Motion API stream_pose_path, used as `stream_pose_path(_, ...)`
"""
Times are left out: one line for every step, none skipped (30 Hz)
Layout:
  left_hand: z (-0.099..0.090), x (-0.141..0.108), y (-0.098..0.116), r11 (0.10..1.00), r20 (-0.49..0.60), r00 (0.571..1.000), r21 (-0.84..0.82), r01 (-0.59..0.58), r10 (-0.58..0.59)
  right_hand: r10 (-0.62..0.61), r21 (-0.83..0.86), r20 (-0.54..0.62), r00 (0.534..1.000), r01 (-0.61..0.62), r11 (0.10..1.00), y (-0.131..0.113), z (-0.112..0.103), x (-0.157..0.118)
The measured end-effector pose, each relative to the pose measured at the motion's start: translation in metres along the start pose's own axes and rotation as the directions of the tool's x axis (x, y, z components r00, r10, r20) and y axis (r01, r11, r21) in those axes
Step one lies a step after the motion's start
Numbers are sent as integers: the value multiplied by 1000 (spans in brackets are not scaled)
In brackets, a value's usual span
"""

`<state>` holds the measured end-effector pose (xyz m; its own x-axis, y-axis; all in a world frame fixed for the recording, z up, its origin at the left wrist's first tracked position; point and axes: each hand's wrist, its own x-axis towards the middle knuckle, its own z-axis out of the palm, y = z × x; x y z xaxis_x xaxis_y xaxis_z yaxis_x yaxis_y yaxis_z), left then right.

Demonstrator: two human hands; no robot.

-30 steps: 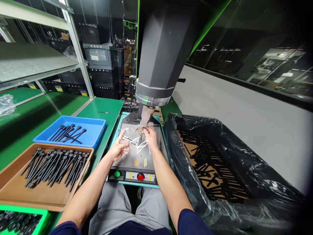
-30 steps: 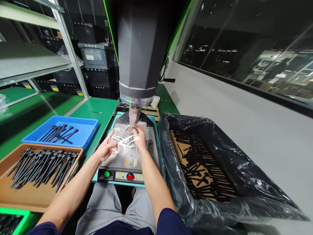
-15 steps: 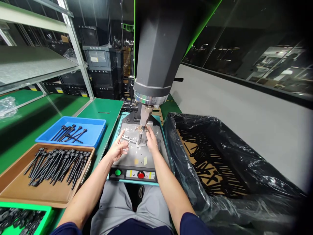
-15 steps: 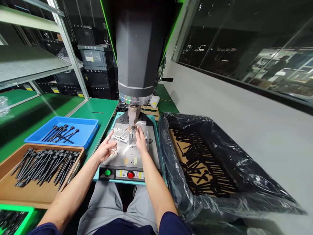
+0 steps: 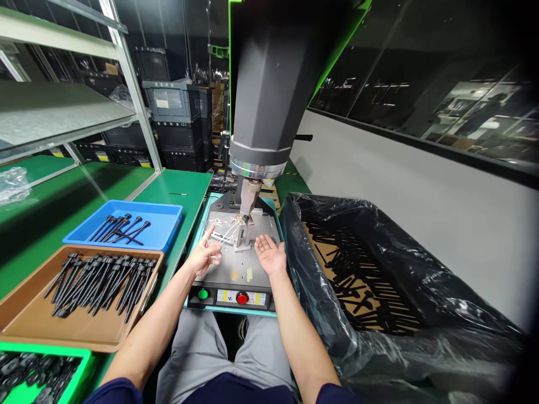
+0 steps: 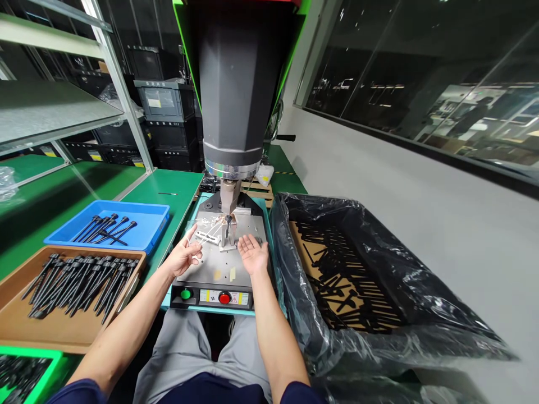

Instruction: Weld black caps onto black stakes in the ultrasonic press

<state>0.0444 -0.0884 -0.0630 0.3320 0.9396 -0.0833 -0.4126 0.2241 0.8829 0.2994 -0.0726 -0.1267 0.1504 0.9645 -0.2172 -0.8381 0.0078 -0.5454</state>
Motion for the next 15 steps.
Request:
stream_pose_path(0, 0, 0, 1000, 1, 1000, 8, 1, -1, 6, 27, 14, 1000, -7, 1000, -4, -2, -3)
stream_pose_path(1, -1, 0, 1000, 1, 1000, 15, 4, -4, 14, 40, 31, 999, -15, 999, -7, -3, -6)
stream_pose_path(1, -1, 1, 1000, -1, 1000, 22, 8, -8, 21, 37, 47, 999, -23, 999, -10, -5, -9)
stream_pose_path(2, -1, 1, 1000, -2, 1000, 28, 12, -11, 27, 20, 58, 998, -28, 999, -12, -6, -11)
stream_pose_path(3, -1, 1, 999, -4, 1000, 33, 13, -13, 23, -10, 59, 998, -22, 1000, -14, -7, -13)
stream_pose_path(4, -1, 1, 999, -3, 1000, 38, 13, -13, 7, -50, 52, 999, -5, 999, -14, -8, -15)
stream_pose_path(4, -2, 1, 999, -1, 1000, 42, 11, -11, -23, -95, 39, 999, 27, 995, -14, -8, -16)
stream_pose_path(5, -2, 1, 999, 1, 1000, 45, 9, -9, -62, -139, 24, 998, 65, 988, -14, -8, -17)
stream_pose_path(5, -2, 1, 999, 3, 1000, 47, 8, -8, -102, -177, 11, 995, 103, 979, -13, -9, -17)
stream_pose_path(5, -2, 1, 999, 3, 1000, 48, 9, -10, -137, -208, 2, 991, 134, 969, -12, -9, -18)
stream_pose_path(5, -2, 1, 999, 3, 1000, 49, 12, -12, -162, -228, -1, 987, 157, 961, -11, -9, -18)
stream_pose_path(5, -3, 0, 999, 2, 1000, 51, 15, -15, -176, -240, -1, 984, 170, 956, -10, -9, -18)
stream_pose_path(5, -3, 0, 998, 1, 1000, 52, 17, -17, -182, -245, -2, 983, 176, 953, -10, -9, -19)
stream_pose_path(5, -3, 0, 998, 1, 1000, 53, 18, -18, -185, -246, -2, 983, 179, 953, -9, -9, -19)
stream_pose_path(5, -3, -1, 998, 1, 1000, 54, 19, -19, -185, -247, -1, 983, 179, 952, -8, -9, -19)
